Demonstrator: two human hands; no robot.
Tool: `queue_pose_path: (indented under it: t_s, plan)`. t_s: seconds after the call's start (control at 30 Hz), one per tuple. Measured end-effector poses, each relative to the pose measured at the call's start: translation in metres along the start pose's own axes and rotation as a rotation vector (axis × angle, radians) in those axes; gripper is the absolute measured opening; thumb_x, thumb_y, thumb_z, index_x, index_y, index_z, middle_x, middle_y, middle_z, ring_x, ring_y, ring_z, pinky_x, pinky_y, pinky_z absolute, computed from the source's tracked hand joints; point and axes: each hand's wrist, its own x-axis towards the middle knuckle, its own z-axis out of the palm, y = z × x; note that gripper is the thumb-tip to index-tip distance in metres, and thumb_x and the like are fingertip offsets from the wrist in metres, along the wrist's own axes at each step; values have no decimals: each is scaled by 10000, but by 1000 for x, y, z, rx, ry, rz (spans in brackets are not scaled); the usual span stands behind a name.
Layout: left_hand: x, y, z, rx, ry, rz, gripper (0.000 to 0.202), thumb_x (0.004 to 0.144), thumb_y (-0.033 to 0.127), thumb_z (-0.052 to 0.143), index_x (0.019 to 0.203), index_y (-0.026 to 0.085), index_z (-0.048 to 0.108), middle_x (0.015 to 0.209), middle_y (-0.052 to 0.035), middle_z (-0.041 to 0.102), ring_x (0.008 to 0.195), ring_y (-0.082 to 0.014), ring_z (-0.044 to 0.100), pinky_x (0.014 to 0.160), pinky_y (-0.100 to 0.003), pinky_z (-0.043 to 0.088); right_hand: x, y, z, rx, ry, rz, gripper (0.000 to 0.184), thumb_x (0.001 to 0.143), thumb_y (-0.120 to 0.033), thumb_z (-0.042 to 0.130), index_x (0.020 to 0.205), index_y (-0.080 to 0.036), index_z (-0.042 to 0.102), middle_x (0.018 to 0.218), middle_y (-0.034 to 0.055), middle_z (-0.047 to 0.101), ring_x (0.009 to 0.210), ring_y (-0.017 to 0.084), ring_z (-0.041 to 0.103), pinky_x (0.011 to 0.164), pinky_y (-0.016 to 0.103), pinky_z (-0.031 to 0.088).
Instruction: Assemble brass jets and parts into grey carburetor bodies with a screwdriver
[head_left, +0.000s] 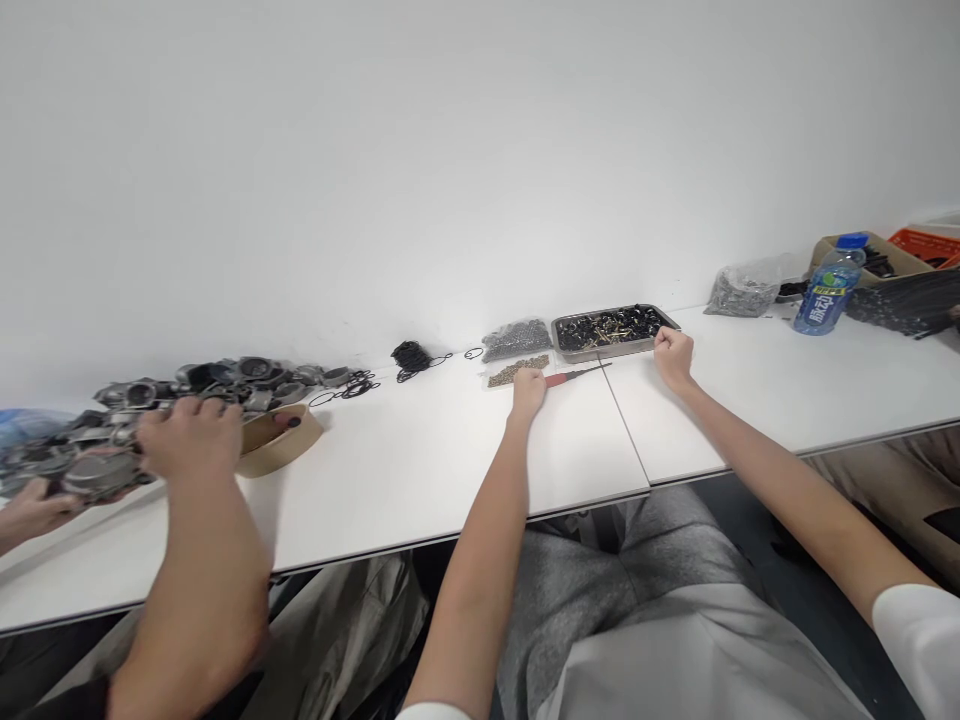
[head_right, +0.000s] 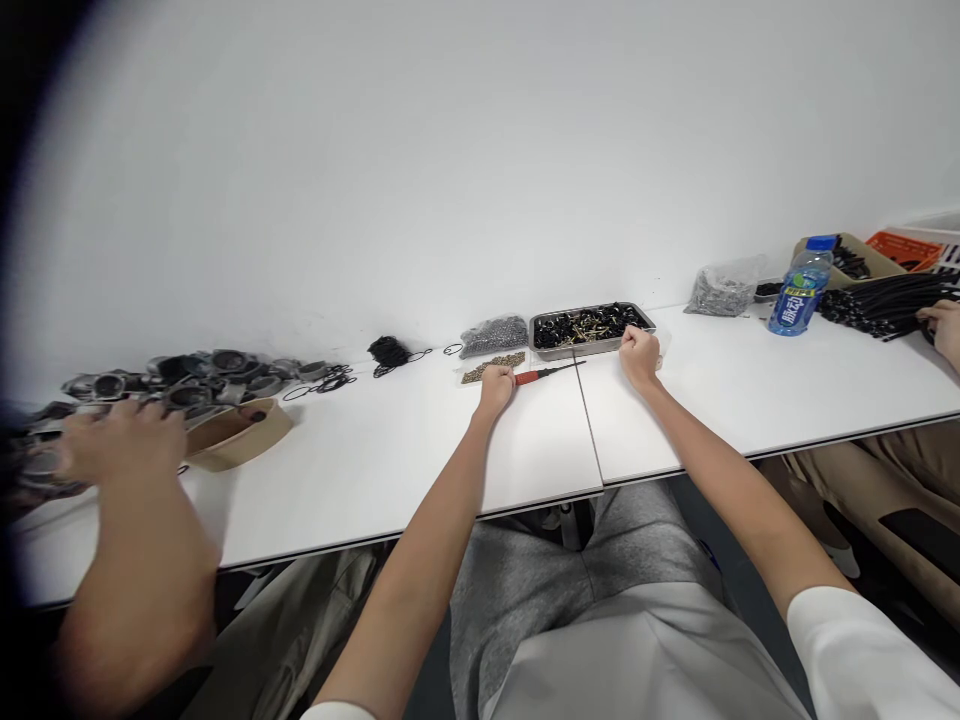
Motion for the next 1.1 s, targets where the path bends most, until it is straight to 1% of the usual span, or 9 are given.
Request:
queue_pose_path:
  t_s: [0.37, 0.53, 0.8, 0.87, 0.93, 1.0, 1.03, 1.1]
  plan:
    - [-1, 3, 0, -7, -1, -1, 340, 911, 379, 547, 1167, 160, 588, 1204, -87, 593, 1049, -209, 597, 898, -405, 534, 1, 0, 0, 36, 12, -24, 176, 576, -51, 334, 490, -205, 316, 466, -24, 363, 497, 126, 375, 541, 272, 268]
    - [-3, 5, 0, -21, -10, -22, 352, 905, 382, 557, 1171, 153, 585, 1200, -85, 594, 1051, -217, 598, 895, -409, 535, 0, -1, 0, 53, 3, -35, 176, 573, -54, 332, 490, -207, 304, 464, -26, 342, 489, 122, 352, 536, 270, 266]
    - [-2, 9, -4, -121, 5, -24, 350, 907, 386, 554, 1177, 166, 583, 1212, -84, 590, 1064, -223, 591, 899, -411, 534, -1, -3, 0, 65, -18, -48, 171, 581, -65, 339, 499, -211, 301, 472, -19, 353, 495, 125, 357, 525, 268, 263]
    - [-2, 9, -5, -151, 12, -20, 266, 899, 369, 569, 1080, 181, 619, 1136, -73, 625, 1032, -221, 592, 865, -384, 527, -2, -4, 0, 66, -24, -50, 169, 579, -68, 341, 498, -211, 301, 470, -19, 350, 490, 123, 350, 521, 266, 260]
    - [-2, 9, -5, -177, 19, -16, 128, 879, 288, 582, 847, 178, 641, 941, -71, 661, 943, -219, 582, 780, -339, 478, -2, -4, 0, 67, -31, -54, 169, 576, -69, 341, 496, -211, 300, 467, -19, 347, 484, 122, 342, 514, 266, 252]
    - [-2, 10, -5, -199, 24, -10, 207, 826, 184, 568, 619, 187, 561, 704, -71, 608, 825, -214, 539, 694, -329, 381, -2, -4, 1, 70, -38, -59, 168, 574, -70, 340, 493, -212, 300, 465, -18, 346, 478, 120, 337, 508, 266, 244]
    - [-2, 10, -5, -210, 25, -8, 256, 792, 143, 555, 549, 204, 504, 611, -67, 555, 779, -214, 508, 670, -333, 334, -2, -4, 1, 72, -41, -62, 168, 574, -71, 339, 492, -212, 300, 465, -18, 345, 476, 120, 336, 506, 267, 241]
    - [-2, 10, -4, -230, 27, -4, 298, 742, 106, 528, 493, 231, 424, 510, -48, 450, 722, -208, 454, 655, -332, 276, -2, -4, 2, 76, -49, -69, 166, 571, -72, 336, 488, -211, 302, 464, -19, 345, 472, 119, 338, 506, 266, 241]
